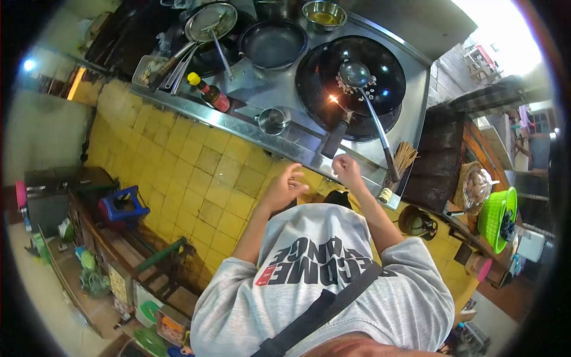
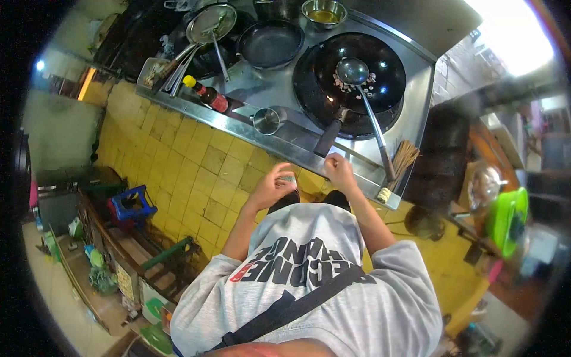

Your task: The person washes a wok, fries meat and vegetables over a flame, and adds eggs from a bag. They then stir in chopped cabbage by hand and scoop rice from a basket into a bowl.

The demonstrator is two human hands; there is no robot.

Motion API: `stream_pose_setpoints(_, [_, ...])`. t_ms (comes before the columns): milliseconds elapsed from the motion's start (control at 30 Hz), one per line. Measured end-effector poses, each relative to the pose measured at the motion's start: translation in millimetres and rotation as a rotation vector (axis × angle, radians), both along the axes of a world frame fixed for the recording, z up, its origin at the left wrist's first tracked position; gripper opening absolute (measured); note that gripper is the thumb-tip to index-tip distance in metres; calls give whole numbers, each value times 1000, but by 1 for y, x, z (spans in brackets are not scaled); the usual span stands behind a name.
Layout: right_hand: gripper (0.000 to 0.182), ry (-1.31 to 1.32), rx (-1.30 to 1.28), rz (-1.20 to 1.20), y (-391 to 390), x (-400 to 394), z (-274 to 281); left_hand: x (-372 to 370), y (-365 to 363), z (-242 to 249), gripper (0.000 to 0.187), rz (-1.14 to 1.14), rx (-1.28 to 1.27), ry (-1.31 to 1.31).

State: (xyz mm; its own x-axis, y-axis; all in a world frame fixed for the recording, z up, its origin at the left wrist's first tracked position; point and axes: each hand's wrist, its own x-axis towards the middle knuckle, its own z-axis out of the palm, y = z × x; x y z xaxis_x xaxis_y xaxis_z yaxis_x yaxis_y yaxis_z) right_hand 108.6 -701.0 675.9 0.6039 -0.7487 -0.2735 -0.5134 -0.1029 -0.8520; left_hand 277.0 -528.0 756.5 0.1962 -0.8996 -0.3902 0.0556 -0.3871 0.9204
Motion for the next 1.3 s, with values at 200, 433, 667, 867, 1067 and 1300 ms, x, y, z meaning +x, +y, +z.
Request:
stream_pose_setpoints(200, [19, 27, -278, -199, -21, -7, -8, 77, 27, -13, 51, 185, 49, -127])
stream_pose_setpoints(433, [19, 413, -484, -25, -22, -19, -36, 136, 4, -42, 49, 255, 74, -218])
stream_pose_setpoints(667, [23, 566, -324, 119, -24, -22, -55, 202, -51, -121, 60, 104, -203, -884])
stream_pose_setpoints(867, [24, 447, -291, 16, -33, -24, -61, 201, -78, -117, 43, -145, 99, -761])
stream_pose_setpoints(1067, [24, -123, 48, -340, -29, 9, 69, 178, -81, -94, 44, 41, 115, -692])
stream_pose_setpoints(1300, [26, -69, -547, 378, -19, 115, 95, 100, -62, -42, 41, 190, 96, -708])
